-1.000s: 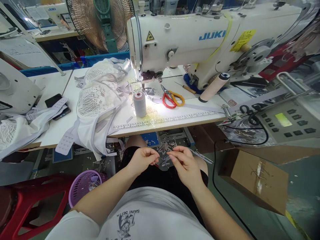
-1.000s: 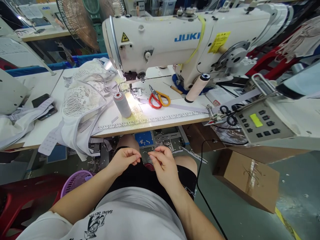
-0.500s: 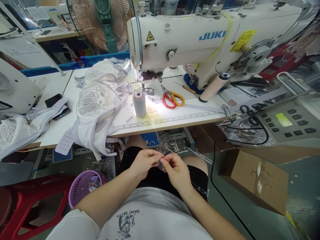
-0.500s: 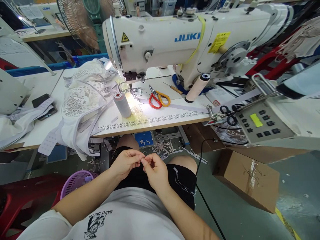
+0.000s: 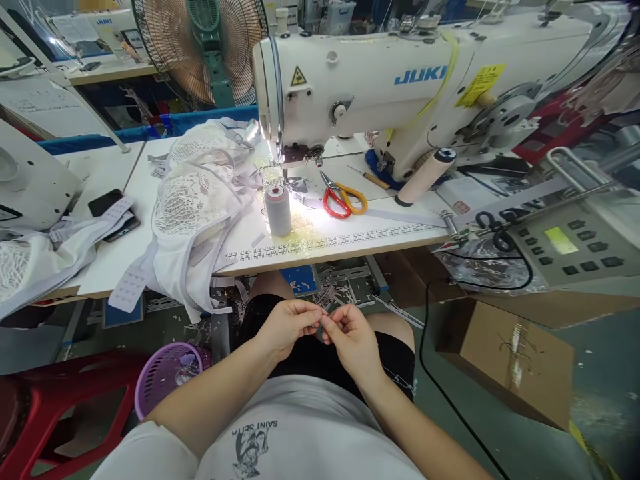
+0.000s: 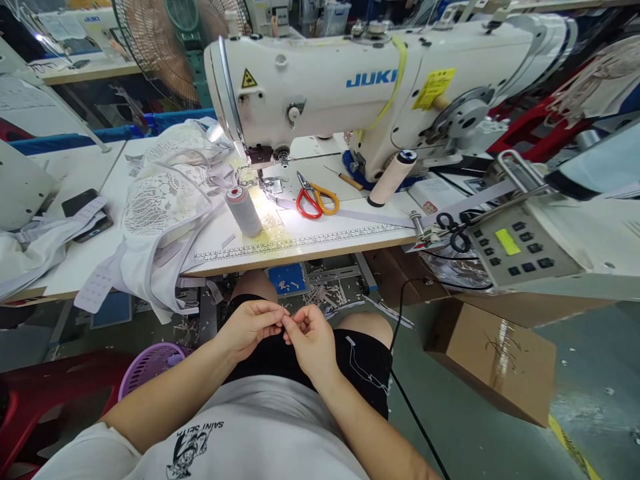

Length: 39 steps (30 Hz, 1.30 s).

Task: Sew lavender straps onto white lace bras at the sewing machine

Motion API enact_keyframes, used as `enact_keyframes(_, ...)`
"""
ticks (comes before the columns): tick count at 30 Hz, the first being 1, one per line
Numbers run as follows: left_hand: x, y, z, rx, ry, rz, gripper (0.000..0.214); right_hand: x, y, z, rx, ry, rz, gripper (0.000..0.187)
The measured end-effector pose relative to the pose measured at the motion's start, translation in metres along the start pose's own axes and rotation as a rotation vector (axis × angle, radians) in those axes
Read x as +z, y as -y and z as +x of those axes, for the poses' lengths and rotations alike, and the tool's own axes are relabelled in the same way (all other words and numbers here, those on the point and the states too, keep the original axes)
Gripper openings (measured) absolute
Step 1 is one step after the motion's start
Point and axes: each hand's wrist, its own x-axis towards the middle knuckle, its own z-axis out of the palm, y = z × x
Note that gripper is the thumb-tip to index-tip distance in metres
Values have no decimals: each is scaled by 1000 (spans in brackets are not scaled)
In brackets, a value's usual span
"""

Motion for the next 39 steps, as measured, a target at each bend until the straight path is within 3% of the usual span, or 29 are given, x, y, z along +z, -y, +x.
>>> enact_keyframes(8,2,0,-1,114,25,60,24,0,3,0,-15,74,-44,32)
enact_keyframes(11,-2,-1,0,224,-20,185,18,-6,11,-2,-75,157,-207,29)
enact_keyframes(15,-7,-5,2,370,-63,402,11,-19,23,1,-178,116,-398,17)
enact_keyframes(20,-8,-10,-1,336,-55,504,12,-26,23,14,39,395,-332,38)
enact_keyframes(24,-8,-9,-2,369,-65,573,10,-26,19,22,-25,372,-393,18)
enact_keyframes(30,-9,-6,-3,448,-104,723,12,-17,16,20,83,414,-254,24)
enact_keyframes(34,-11,-6,-3,476,-129,836,12,-15,15,18,44,399,-229,23)
enact_keyframes(36,-12,-6,-3,456,-118,876,13,-19,21,17,21,423,-346,18)
enact_keyframes(39,-12,-5,-4,442,-89,957,13,-23,35,19,-151,412,-592,13)
